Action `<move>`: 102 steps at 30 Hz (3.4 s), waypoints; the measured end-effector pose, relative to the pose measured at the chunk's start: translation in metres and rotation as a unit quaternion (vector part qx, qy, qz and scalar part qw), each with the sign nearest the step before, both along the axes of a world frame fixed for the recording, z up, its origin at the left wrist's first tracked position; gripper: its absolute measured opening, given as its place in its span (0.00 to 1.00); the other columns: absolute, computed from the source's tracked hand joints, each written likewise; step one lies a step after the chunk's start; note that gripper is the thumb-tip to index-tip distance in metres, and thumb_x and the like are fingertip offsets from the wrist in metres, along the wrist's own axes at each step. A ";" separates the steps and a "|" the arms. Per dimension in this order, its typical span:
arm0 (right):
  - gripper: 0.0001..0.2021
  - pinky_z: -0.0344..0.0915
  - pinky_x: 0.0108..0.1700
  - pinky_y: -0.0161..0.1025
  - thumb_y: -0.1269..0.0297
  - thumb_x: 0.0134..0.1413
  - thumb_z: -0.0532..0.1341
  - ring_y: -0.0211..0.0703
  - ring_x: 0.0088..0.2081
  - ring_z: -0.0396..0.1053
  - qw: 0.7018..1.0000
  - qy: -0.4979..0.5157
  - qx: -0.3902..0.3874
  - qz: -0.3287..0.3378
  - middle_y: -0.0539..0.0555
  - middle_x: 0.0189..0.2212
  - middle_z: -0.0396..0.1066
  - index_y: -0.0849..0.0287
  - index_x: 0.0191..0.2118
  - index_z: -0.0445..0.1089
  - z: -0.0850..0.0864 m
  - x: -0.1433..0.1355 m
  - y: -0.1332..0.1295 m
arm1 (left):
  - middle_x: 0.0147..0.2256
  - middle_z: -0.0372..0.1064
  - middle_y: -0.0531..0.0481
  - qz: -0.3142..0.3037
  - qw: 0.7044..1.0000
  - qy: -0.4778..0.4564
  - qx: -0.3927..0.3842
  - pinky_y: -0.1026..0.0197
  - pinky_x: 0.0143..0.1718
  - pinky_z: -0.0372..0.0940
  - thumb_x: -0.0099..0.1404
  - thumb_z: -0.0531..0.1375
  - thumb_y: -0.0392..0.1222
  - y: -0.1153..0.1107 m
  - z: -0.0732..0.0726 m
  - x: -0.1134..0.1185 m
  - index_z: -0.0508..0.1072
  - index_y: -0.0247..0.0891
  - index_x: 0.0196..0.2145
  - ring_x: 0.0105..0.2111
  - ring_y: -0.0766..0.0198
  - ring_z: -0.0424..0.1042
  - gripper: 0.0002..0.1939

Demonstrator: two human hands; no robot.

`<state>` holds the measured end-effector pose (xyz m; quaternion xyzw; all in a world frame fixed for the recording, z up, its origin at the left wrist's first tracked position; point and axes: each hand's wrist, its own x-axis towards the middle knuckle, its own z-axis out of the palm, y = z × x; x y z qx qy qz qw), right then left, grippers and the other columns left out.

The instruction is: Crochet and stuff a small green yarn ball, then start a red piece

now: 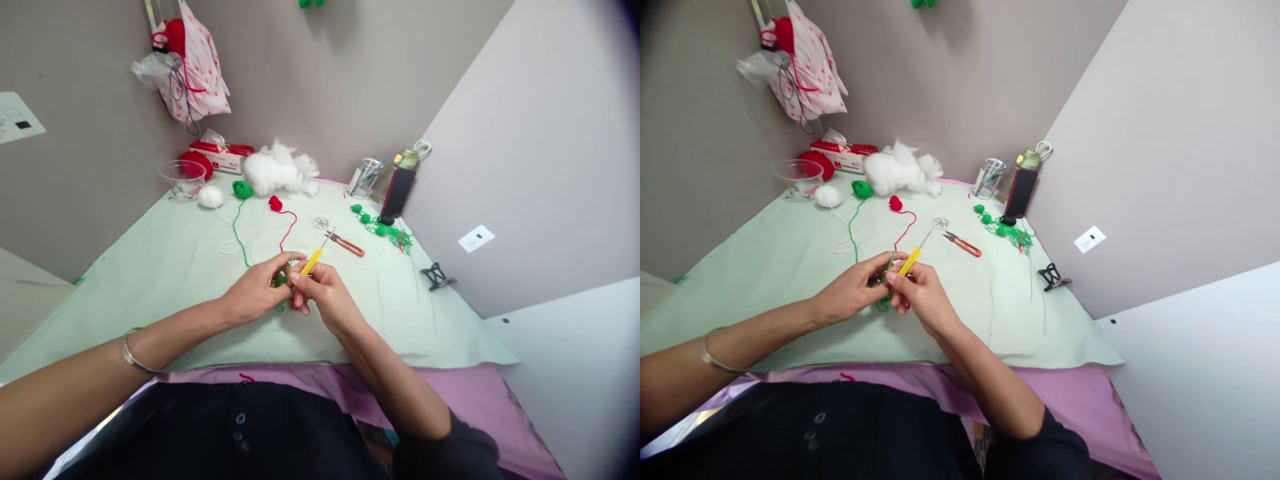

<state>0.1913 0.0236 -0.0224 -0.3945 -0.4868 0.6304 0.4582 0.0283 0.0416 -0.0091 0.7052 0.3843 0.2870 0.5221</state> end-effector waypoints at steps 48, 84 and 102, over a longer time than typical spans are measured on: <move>0.06 0.70 0.39 0.46 0.62 0.64 0.65 0.46 0.37 0.73 0.947 -0.019 0.286 -0.145 0.54 0.41 0.81 0.45 0.42 0.81 -0.009 0.012 -0.049 | 0.46 0.74 0.48 0.011 0.948 -0.253 -0.193 0.59 0.45 0.64 0.57 0.73 0.39 -0.041 0.003 -0.014 0.52 0.51 0.72 0.47 0.59 0.71 0.51; 0.10 0.75 0.42 0.46 0.65 0.70 0.57 0.44 0.39 0.77 0.924 -0.081 0.356 -0.110 0.54 0.41 0.80 0.50 0.47 0.76 -0.006 0.016 -0.051 | 0.39 0.70 0.52 0.067 0.995 -0.071 -0.027 0.60 0.35 0.61 0.59 0.70 0.40 -0.043 0.013 -0.020 0.59 0.48 0.69 0.33 0.64 0.65 0.43; 0.23 0.78 0.38 0.44 0.76 0.62 0.63 0.47 0.43 0.77 0.669 -0.314 0.617 -0.271 0.56 0.44 0.79 0.47 0.58 0.73 -0.028 0.007 -0.055 | 0.40 0.66 0.53 0.099 0.917 -0.298 -0.247 0.63 0.41 0.62 0.63 0.70 0.49 -0.059 0.000 -0.002 0.65 0.43 0.66 0.39 0.66 0.67 0.37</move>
